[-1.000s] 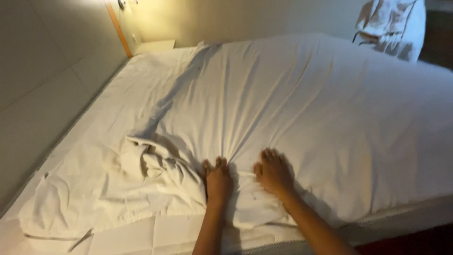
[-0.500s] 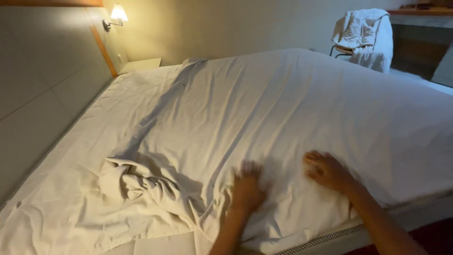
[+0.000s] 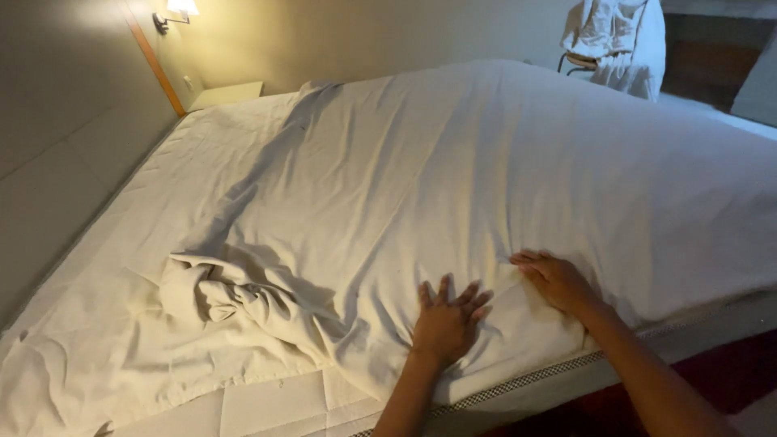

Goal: The person smooths and adjusts a white fitted sheet on a mattress, pulling the fabric taut and tucking the edges under the mattress corners. The person works methodically along the sides and corners to reduce wrinkles and secure the sheet.

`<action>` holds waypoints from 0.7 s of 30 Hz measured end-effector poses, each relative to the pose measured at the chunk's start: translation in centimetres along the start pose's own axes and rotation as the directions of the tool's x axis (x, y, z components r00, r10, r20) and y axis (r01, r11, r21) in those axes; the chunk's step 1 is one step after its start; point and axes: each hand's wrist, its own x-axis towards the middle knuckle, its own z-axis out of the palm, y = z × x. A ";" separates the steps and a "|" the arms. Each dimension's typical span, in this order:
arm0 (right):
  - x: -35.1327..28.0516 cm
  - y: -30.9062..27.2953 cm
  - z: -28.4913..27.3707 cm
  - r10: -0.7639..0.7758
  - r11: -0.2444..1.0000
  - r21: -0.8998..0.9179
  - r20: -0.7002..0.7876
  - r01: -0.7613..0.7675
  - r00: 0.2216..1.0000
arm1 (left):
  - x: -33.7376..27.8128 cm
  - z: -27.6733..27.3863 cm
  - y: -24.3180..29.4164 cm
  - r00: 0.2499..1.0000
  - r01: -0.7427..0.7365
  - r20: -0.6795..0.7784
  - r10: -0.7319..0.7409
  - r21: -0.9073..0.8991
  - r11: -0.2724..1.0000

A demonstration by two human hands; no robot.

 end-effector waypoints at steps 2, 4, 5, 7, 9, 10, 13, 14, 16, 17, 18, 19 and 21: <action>-0.6 0.2 0.5 -0.020 0.999 -0.036 -0.009 0.019 1.000 | -0.7 0.1 0.2 1.000 0.005 0.002 -0.005 -0.017 1.000; 0.1 -0.3 -0.3 -0.045 0.996 -0.081 -0.028 0.042 0.999 | 0.1 -0.6 0.2 1.000 0.001 -0.008 -0.001 -0.031 1.000; -0.3 -1.2 -0.5 0.003 0.998 -0.069 -0.023 -0.005 1.000 | -0.1 -0.7 0.4 1.000 0.015 0.001 -0.015 -0.047 0.999; -1.2 -2.9 -1.1 0.053 0.997 -0.058 -0.010 -0.054 0.999 | -0.6 -0.5 0.9 0.999 0.034 0.015 -0.033 -0.067 0.997; -1.5 -4.7 -2.1 0.265 0.962 0.059 0.012 -0.265 0.964 | -0.9 -0.5 0.9 0.999 0.028 0.017 -0.027 -0.081 0.996; -1.9 -4.0 -1.5 0.259 0.964 0.061 0.010 -0.259 0.966 | -1.1 -0.6 1.0 1.000 0.029 0.012 -0.028 -0.076 0.997; -2.1 -2.2 -0.8 0.081 0.995 -0.053 -0.067 -0.085 0.994 | -1.0 -0.6 1.2 1.000 0.027 0.012 -0.026 -0.087 0.996; -2.1 -1.9 -0.8 0.045 0.998 -0.038 -0.082 -0.048 0.996 | -1.0 -0.3 1.1 0.999 0.029 0.024 -0.027 -0.086 0.996; -1.7 -2.1 -0.6 0.003 1.000 -0.015 -0.097 -0.004 0.995 | -0.8 -0.1 0.8 0.999 0.037 0.035 -0.034 -0.077 0.996; -1.3 -2.6 -0.7 0.074 0.997 -0.033 -0.055 -0.076 0.996 | -0.7 -0.2 0.6 0.998 0.025 0.051 -0.022 -0.062 0.998; -1.0 -3.1 -0.8 0.146 0.988 -0.055 -0.016 -0.146 0.989 | -0.6 -0.3 0.5 0.998 0.013 0.068 -0.010 -0.048 0.999; -0.5 -3.9 -0.4 0.139 0.989 -0.051 -0.014 -0.139 0.990 | -0.4 0.0 -0.3 0.998 0.019 0.065 -0.016 -0.044 0.999; 0.2 -5.4 0.4 0.166 0.986 -0.013 -0.045 -0.166 0.985 | -0.3 0.7 -1.8 0.997 -0.005 0.071 0.005 0.003 1.000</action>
